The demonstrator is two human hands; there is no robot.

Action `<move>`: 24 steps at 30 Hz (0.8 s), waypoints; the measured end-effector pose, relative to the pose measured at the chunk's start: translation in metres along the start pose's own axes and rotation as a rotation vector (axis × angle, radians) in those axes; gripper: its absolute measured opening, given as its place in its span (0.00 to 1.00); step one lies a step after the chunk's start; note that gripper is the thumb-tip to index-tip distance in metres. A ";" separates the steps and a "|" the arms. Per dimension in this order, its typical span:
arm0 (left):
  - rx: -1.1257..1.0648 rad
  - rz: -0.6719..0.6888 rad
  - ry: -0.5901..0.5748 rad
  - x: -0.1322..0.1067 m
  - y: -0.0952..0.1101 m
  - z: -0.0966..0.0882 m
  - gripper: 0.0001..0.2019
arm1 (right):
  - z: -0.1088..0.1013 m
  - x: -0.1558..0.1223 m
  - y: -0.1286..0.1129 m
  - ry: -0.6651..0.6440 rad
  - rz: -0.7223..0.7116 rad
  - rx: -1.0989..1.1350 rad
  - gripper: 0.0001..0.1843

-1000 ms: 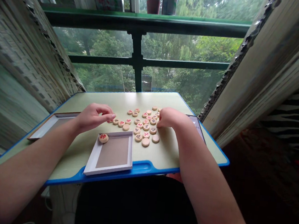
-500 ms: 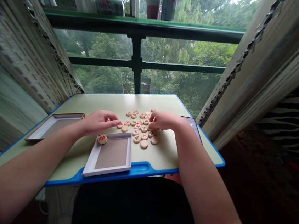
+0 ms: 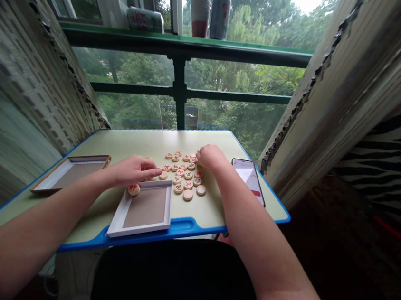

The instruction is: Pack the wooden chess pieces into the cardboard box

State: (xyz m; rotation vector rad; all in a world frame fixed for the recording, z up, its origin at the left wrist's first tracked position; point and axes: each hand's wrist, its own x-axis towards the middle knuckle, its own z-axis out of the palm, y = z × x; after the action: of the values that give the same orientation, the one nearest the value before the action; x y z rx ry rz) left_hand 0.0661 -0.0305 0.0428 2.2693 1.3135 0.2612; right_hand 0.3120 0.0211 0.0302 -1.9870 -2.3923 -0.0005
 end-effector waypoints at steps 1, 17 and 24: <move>-0.017 0.004 0.003 0.001 0.002 0.001 0.26 | 0.000 0.001 0.000 0.018 0.013 0.006 0.17; 0.081 0.209 -0.182 0.123 0.021 -0.001 0.20 | 0.008 0.002 0.001 0.127 0.058 0.215 0.15; 0.100 0.128 -0.173 0.121 0.011 -0.001 0.18 | 0.004 0.000 -0.001 0.082 0.082 0.168 0.20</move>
State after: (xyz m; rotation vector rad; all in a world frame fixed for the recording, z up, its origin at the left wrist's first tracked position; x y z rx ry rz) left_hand 0.1369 0.0684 0.0393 2.4036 1.1186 0.0411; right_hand 0.3114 0.0211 0.0262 -1.9668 -2.1810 0.1149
